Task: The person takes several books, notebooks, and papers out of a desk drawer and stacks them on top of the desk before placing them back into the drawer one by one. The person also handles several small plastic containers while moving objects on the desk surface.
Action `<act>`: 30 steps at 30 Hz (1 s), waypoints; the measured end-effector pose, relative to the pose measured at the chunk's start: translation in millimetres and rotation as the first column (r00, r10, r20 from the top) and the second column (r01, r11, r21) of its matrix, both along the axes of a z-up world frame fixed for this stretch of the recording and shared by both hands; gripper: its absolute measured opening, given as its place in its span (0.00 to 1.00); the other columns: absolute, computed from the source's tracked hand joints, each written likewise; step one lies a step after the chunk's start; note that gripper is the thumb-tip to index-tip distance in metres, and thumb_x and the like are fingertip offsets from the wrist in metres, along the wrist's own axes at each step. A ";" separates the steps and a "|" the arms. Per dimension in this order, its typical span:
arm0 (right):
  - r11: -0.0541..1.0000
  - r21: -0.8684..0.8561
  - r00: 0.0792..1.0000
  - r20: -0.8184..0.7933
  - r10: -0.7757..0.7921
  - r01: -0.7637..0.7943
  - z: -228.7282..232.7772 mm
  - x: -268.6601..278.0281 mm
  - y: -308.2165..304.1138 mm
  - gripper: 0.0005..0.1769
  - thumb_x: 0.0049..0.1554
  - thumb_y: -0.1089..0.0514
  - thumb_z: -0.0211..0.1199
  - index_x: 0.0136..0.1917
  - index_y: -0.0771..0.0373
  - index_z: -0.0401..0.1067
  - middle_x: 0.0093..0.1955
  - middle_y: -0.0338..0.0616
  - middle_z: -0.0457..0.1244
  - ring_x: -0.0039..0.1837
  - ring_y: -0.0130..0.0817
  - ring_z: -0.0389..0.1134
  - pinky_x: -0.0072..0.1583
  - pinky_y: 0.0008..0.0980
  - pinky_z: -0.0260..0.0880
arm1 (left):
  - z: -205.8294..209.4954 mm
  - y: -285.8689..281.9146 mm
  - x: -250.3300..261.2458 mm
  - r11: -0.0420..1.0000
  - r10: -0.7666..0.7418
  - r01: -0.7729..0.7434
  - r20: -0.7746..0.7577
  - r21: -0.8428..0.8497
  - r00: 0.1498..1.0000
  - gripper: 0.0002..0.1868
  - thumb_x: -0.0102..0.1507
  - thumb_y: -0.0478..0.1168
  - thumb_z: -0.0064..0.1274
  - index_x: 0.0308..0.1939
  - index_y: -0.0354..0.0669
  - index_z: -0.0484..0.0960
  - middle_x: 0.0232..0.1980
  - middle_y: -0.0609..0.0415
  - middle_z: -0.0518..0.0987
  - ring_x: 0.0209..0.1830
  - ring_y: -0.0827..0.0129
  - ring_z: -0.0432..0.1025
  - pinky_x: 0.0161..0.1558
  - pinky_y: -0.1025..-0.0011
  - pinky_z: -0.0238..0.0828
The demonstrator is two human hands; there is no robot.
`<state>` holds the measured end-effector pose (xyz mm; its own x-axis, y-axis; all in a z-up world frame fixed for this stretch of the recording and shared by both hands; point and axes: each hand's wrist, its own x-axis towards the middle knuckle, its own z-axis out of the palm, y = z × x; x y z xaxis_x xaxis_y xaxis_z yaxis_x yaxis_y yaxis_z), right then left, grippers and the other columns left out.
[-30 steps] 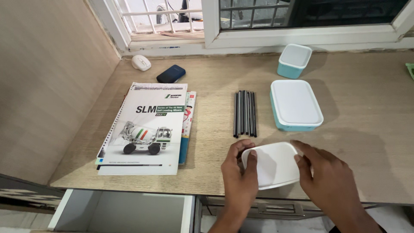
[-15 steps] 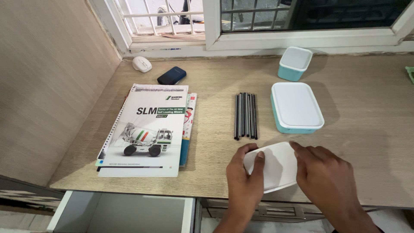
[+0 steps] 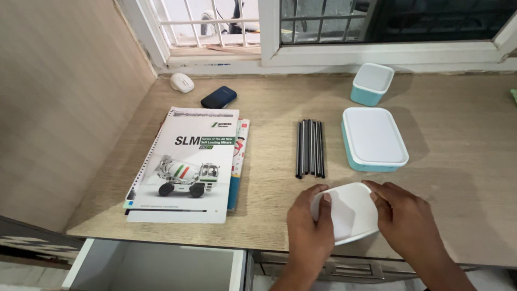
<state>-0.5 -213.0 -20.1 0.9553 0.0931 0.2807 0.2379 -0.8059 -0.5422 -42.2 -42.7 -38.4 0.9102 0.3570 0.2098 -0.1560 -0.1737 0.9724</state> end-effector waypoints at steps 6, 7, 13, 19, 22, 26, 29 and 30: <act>0.979 0.203 0.970 -0.233 0.075 -0.027 -12.0 9.3 -7.8 0.18 0.65 0.53 0.51 0.65 0.59 0.72 0.41 0.55 0.73 0.42 0.40 0.72 0.47 0.38 0.73 | 2.0 1.9 -2.7 0.995 -0.008 0.005 0.026 0.097 1.000 0.14 0.67 0.35 0.47 0.53 0.32 0.81 0.45 0.36 0.83 0.40 0.49 0.80 0.43 0.60 0.76; 0.972 0.224 0.971 -0.206 0.125 -0.077 -14.0 7.0 -8.7 0.20 0.65 0.53 0.49 0.66 0.59 0.71 0.41 0.54 0.73 0.42 0.39 0.72 0.48 0.37 0.72 | 1.8 2.9 -2.8 0.990 -0.020 0.014 0.037 0.138 0.999 0.14 0.67 0.35 0.47 0.53 0.32 0.80 0.46 0.36 0.83 0.41 0.47 0.80 0.43 0.59 0.76; 0.971 0.228 0.961 -0.242 0.134 -0.078 -19.1 10.4 -12.9 0.23 0.66 0.52 0.48 0.69 0.60 0.71 0.47 0.53 0.71 0.46 0.41 0.72 0.52 0.38 0.71 | -4.4 5.0 -2.9 0.985 -0.030 0.007 0.126 0.175 0.992 0.15 0.68 0.35 0.45 0.55 0.32 0.80 0.44 0.32 0.83 0.39 0.41 0.79 0.43 0.54 0.74; 0.949 0.312 0.969 -0.244 0.031 0.048 -38.1 13.4 -11.2 0.22 0.63 0.50 0.53 0.61 0.66 0.74 0.47 0.53 0.70 0.49 0.42 0.71 0.55 0.36 0.71 | -0.9 2.8 -3.1 0.993 0.039 -0.021 -0.150 0.120 0.988 0.16 0.68 0.40 0.45 0.55 0.34 0.77 0.40 0.33 0.83 0.41 0.42 0.79 0.44 0.52 0.74; 0.957 0.290 0.983 -0.184 0.027 0.028 -40.5 13.1 -4.6 0.21 0.61 0.50 0.56 0.60 0.66 0.75 0.46 0.55 0.72 0.48 0.43 0.72 0.53 0.37 0.72 | 5.6 7.2 -10.1 0.997 0.056 -0.045 -0.176 0.063 0.983 0.13 0.66 0.41 0.46 0.48 0.38 0.81 0.34 0.36 0.84 0.35 0.44 0.81 0.37 0.53 0.75; 0.977 0.215 0.988 -0.147 0.045 -0.012 -35.6 12.3 16.8 0.20 0.60 0.50 0.57 0.59 0.63 0.77 0.43 0.57 0.72 0.42 0.45 0.75 0.48 0.39 0.73 | 3.7 25.7 -15.5 0.986 0.100 -0.066 -0.227 0.153 0.969 0.13 0.66 0.44 0.47 0.46 0.40 0.80 0.29 0.36 0.82 0.29 0.44 0.80 0.34 0.52 0.73; 0.974 0.209 0.988 -0.111 0.108 -0.083 -32.2 9.7 42.5 0.19 0.60 0.51 0.57 0.58 0.63 0.77 0.41 0.56 0.71 0.41 0.45 0.71 0.45 0.40 0.73 | -3.8 48.5 -20.9 0.974 0.125 -0.104 -0.093 0.203 0.988 0.14 0.67 0.46 0.48 0.41 0.37 0.81 0.29 0.36 0.82 0.28 0.45 0.80 0.33 0.53 0.73; 0.968 0.222 0.989 -0.066 0.136 -0.118 -31.1 7.5 52.0 0.18 0.60 0.51 0.56 0.58 0.62 0.76 0.42 0.55 0.71 0.41 0.46 0.72 0.45 0.41 0.73 | -5.3 58.1 -19.9 0.969 0.130 -0.116 -0.051 0.219 0.990 0.15 0.67 0.46 0.49 0.42 0.37 0.81 0.30 0.36 0.82 0.28 0.45 0.80 0.32 0.53 0.74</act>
